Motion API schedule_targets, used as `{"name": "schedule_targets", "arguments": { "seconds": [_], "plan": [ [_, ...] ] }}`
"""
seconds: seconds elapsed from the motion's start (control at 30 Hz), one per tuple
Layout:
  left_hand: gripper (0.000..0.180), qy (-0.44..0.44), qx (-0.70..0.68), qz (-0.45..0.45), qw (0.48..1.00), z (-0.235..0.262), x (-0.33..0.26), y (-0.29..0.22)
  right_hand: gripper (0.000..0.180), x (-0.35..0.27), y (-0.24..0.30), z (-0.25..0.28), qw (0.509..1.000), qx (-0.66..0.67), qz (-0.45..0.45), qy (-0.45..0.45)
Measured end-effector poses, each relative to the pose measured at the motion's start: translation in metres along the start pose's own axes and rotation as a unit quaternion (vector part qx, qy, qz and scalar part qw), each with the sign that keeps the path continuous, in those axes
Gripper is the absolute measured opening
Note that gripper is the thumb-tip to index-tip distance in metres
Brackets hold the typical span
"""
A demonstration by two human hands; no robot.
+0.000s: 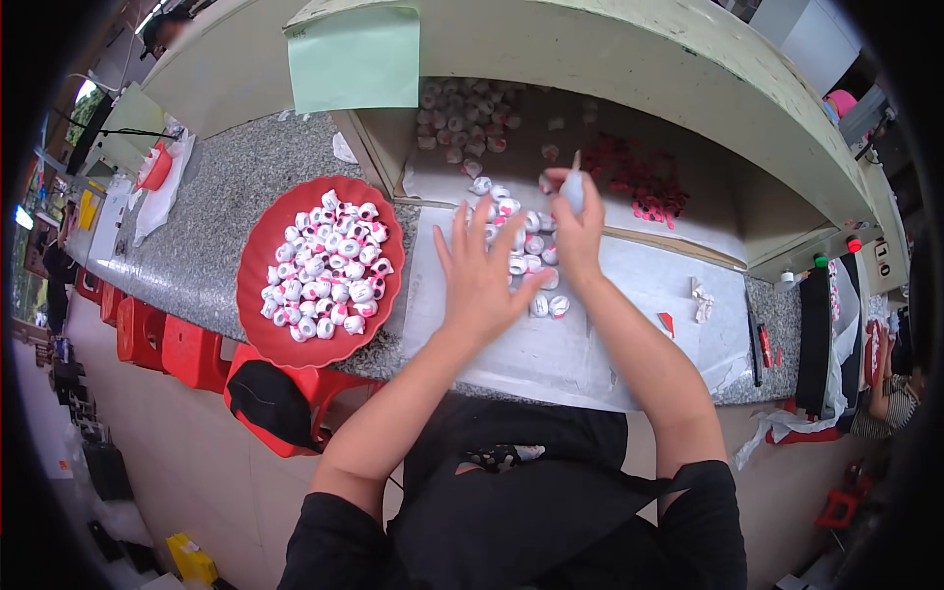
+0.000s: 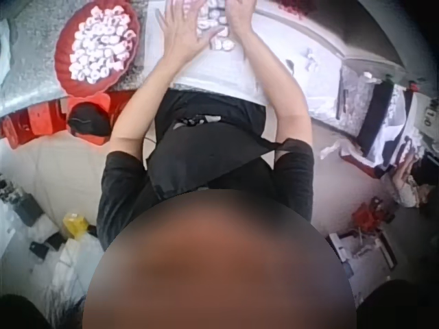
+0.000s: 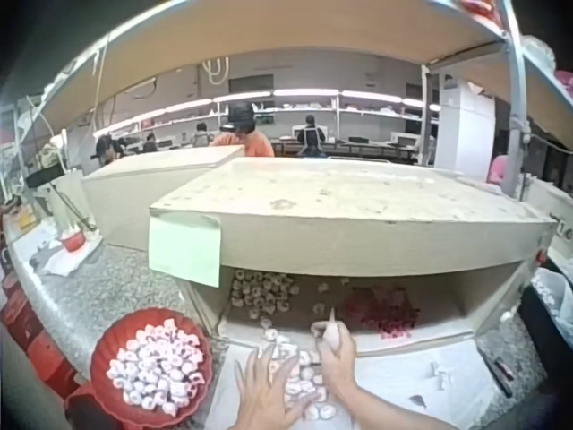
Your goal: Apply adhesive to small ceramic heart pieces and join them together or place them on a tray.
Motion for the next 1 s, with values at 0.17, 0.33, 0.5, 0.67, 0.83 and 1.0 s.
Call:
{"name": "schedule_targets", "arguments": {
  "seconds": [0.17,0.33,0.5,0.67,0.83,1.0],
  "plan": [
    [0.055,0.087,0.007,-0.099,0.991,-0.012,-0.018,-0.043,0.037,0.143,-0.088,0.052,0.909,-0.359,0.162,-0.136],
    [0.038,0.095,0.05,-0.068,0.992,-0.025,-0.027,-0.011,0.038,0.154,-0.06,-0.016,0.882,-0.385,0.272,0.013],
    [0.056,0.1,0.065,0.017,0.993,0.008,-0.014,-0.01,0.031,0.151,-0.057,-0.023,0.781,-0.498,0.374,-0.044],
    [0.061,0.094,0.125,0.092,0.983,0.008,-0.025,0.012,0.028,0.166,-0.085,-0.001,0.929,-0.33,0.149,0.075],
    [0.05,0.032,-0.086,0.011,0.996,0.017,-0.019,0.001,0.028,0.14,-0.053,-0.023,0.777,-0.503,0.379,0.009],
    [0.052,0.022,-0.004,0.026,0.999,0.015,-0.026,0.019,0.028,0.157,-0.065,-0.002,0.885,-0.436,0.116,0.118]
  ]
}}
Point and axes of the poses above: each hand's wrist, its own x-axis towards the middle knuckle, its own z-axis out of the back of the hand, y = z × x, the point moved 6 cm from there along x, towards the middle knuckle, and after that the axes turned 6 degrees about z, right-handed, at the moved point
